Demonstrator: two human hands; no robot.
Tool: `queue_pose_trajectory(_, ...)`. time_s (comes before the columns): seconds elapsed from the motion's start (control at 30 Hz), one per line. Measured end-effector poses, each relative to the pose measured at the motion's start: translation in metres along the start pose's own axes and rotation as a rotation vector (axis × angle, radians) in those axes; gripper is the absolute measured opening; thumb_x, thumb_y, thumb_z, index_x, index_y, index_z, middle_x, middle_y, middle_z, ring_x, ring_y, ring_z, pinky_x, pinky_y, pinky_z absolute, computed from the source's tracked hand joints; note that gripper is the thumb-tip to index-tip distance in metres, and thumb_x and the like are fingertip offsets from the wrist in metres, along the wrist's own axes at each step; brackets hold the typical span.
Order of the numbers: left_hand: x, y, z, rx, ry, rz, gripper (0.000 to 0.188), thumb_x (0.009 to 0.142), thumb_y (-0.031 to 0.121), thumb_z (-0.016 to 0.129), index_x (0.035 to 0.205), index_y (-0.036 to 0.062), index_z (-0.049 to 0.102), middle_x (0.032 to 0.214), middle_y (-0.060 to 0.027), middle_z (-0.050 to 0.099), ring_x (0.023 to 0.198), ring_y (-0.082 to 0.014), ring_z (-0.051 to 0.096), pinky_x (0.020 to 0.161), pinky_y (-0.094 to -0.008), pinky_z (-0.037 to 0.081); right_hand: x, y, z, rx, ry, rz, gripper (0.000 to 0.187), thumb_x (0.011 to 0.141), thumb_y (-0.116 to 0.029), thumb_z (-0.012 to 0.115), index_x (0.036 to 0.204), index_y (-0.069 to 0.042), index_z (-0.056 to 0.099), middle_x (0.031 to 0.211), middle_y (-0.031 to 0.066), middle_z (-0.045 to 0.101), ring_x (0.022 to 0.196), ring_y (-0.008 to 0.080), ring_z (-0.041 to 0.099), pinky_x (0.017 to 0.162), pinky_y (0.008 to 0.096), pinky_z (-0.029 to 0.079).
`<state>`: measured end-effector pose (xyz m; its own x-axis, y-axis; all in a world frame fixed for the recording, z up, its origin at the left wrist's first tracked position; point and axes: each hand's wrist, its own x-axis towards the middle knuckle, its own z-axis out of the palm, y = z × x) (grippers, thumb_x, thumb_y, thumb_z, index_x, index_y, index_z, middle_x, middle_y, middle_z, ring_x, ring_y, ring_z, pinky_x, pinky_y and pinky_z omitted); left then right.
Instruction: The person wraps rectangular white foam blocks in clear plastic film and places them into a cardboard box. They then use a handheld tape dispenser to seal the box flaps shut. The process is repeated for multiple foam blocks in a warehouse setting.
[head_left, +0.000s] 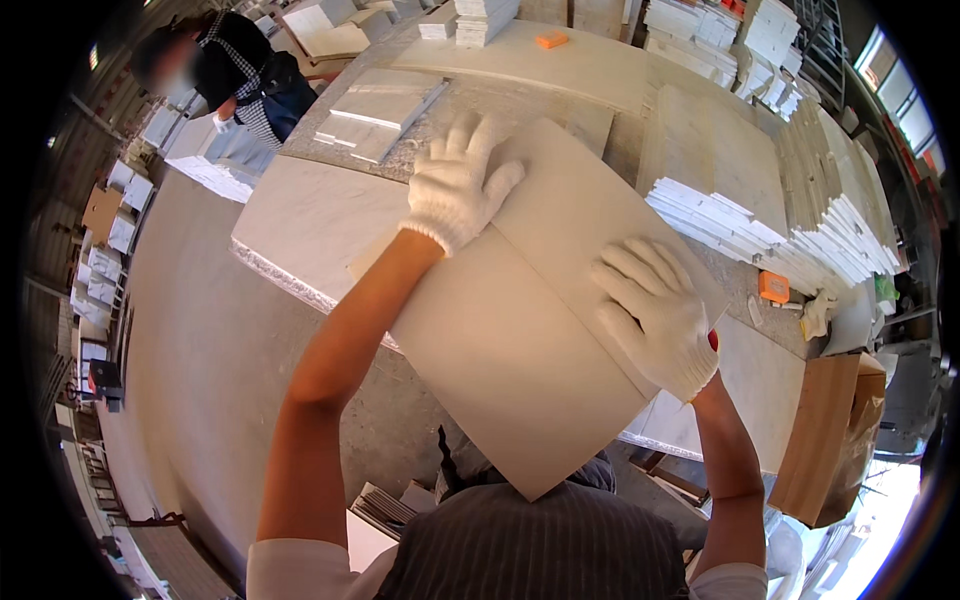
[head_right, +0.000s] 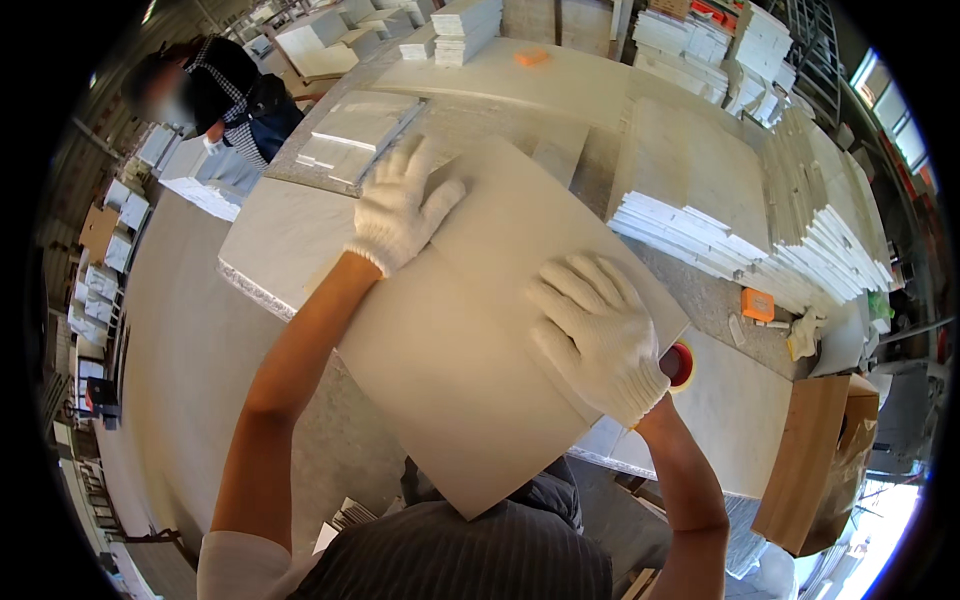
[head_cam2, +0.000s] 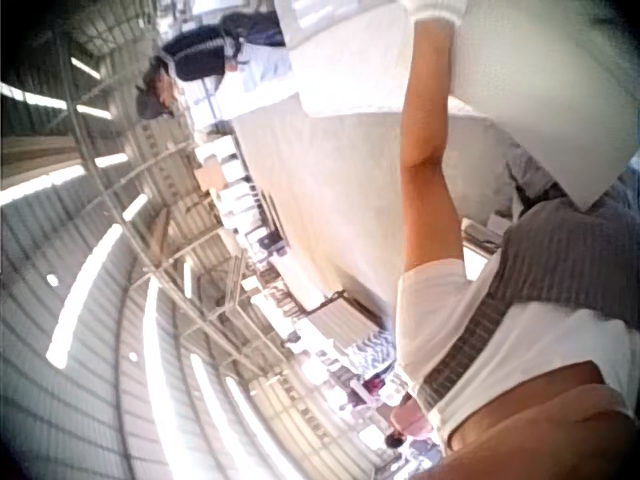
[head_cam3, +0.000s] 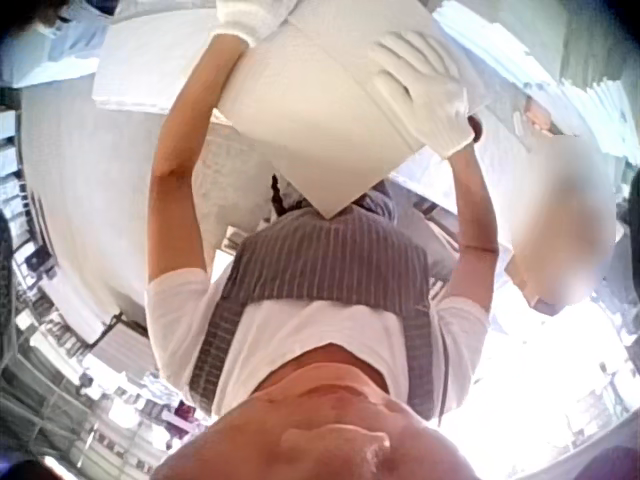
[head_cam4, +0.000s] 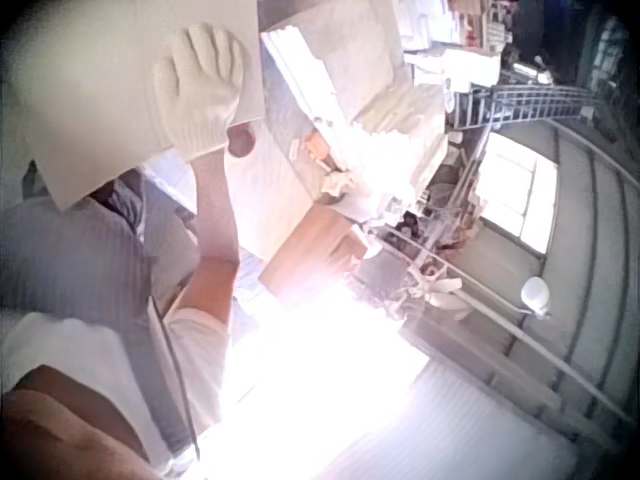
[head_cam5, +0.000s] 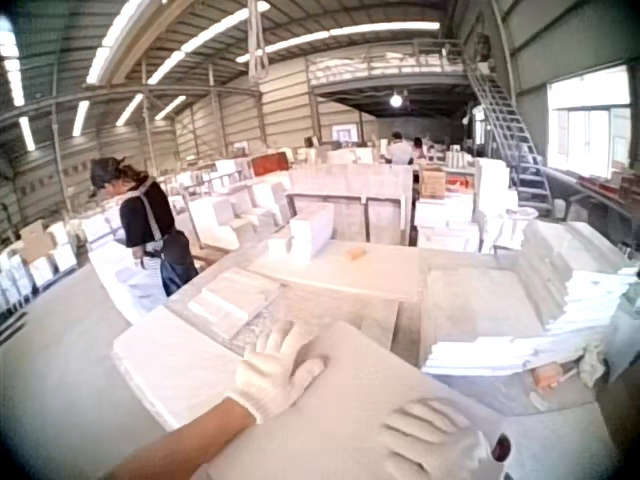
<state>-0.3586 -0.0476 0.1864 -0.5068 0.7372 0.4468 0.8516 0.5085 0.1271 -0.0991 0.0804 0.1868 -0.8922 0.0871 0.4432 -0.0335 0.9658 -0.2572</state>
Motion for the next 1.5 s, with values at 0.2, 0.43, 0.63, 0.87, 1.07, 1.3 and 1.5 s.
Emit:
queue_pose_trajectory(0.2, -0.001, 0.001, -0.029, -0.2, -0.489, -0.301, 0.069, 0.098, 0.059, 0.044, 0.148, 0.0113, 0.041, 0.138, -0.0213, 0.057, 0.126, -0.0371, 0.055, 0.107, -0.0403, 0.042, -0.047, 0.029, -0.003, 0.109, 0.275, 0.7, 0.035, 0.091, -0.021, 0.064, 0.123, -0.007, 0.066, 0.127, 0.0128, 0.063, 0.116, 0.0322, 0.06, 0.1, 0.0389, 0.047)
queue_pose_trajectory(0.43, 0.008, -0.057, -0.042, -0.291, -0.467, -0.444, 0.07, 0.094, 0.064, 0.045, 0.131, 0.0061, 0.059, 0.119, -0.0234, 0.067, 0.114, -0.038, 0.063, 0.1, -0.0413, 0.047, 0.016, 0.048, 0.012, 0.205, 0.111, 0.603, 0.039, 0.091, -0.024, 0.063, 0.129, -0.012, 0.063, 0.114, 0.0105, 0.067, 0.103, 0.0278, 0.064, 0.093, 0.0377, 0.049)
queue_pose_trajectory(0.63, 0.005, -0.064, -0.039, -0.365, -0.428, -0.485, 0.075, 0.094, 0.062, 0.049, 0.139, 0.0023, 0.053, 0.135, -0.0247, 0.059, 0.129, -0.0357, 0.054, 0.108, -0.0383, 0.04, 0.02, 0.057, 0.018, 0.254, 0.037, 0.603, 0.04, 0.093, -0.027, 0.059, 0.13, -0.012, 0.063, 0.114, 0.0114, 0.068, 0.106, 0.0287, 0.064, 0.096, 0.0367, 0.047)
queue_pose_trajectory(0.87, 0.001, -0.056, -0.029, -0.27, -0.422, -0.435, 0.076, 0.092, 0.066, 0.045, 0.139, 0.0078, 0.053, 0.132, -0.0245, 0.06, 0.127, -0.0386, 0.054, 0.107, -0.0417, 0.041, 0.021, 0.055, 0.022, 0.115, 0.122, 0.602, 0.037, 0.095, -0.025, 0.058, 0.126, -0.007, 0.064, 0.119, 0.0138, 0.067, 0.115, 0.0311, 0.061, 0.102, 0.0396, 0.045)
queue_pose_trajectory(1.07, -0.006, -0.057, -0.014, -0.394, -0.328, -0.43, 0.079, 0.091, 0.068, 0.047, 0.138, 0.0044, 0.054, 0.129, -0.0249, 0.062, 0.123, -0.038, 0.058, 0.104, -0.0415, 0.044, -0.003, 0.026, 0.01, 0.282, 0.546, 0.481, 0.031, 0.096, -0.024, 0.056, 0.117, -0.003, 0.068, 0.114, 0.0156, 0.068, 0.117, 0.0355, 0.058, 0.116, 0.0482, 0.031)
queue_pose_trajectory(1.3, 0.013, -0.05, -0.032, -0.35, -0.498, -0.422, 0.074, 0.091, 0.065, 0.05, 0.132, 0.0039, 0.059, 0.121, -0.0233, 0.066, 0.118, -0.0369, 0.061, 0.1, -0.0416, 0.046, -0.011, -0.026, 0.013, -0.024, 0.377, 0.163, 0.035, 0.096, -0.021, 0.049, 0.117, 0.002, 0.064, 0.119, 0.0181, 0.064, 0.118, 0.0369, 0.056, 0.114, 0.053, 0.031)
queue_pose_trajectory(1.5, 0.002, -0.04, -0.026, -0.271, -0.406, -0.46, 0.075, 0.089, 0.068, 0.049, 0.131, 0.0058, 0.059, 0.121, -0.023, 0.066, 0.117, -0.0371, 0.061, 0.099, -0.0428, 0.047, -0.013, -0.021, 0.022, 0.215, 0.442, 0.228, 0.03, 0.09, -0.015, 0.055, 0.114, 0.0, 0.066, 0.116, 0.0181, 0.065, 0.114, 0.0385, 0.057, 0.109, 0.0508, 0.036)
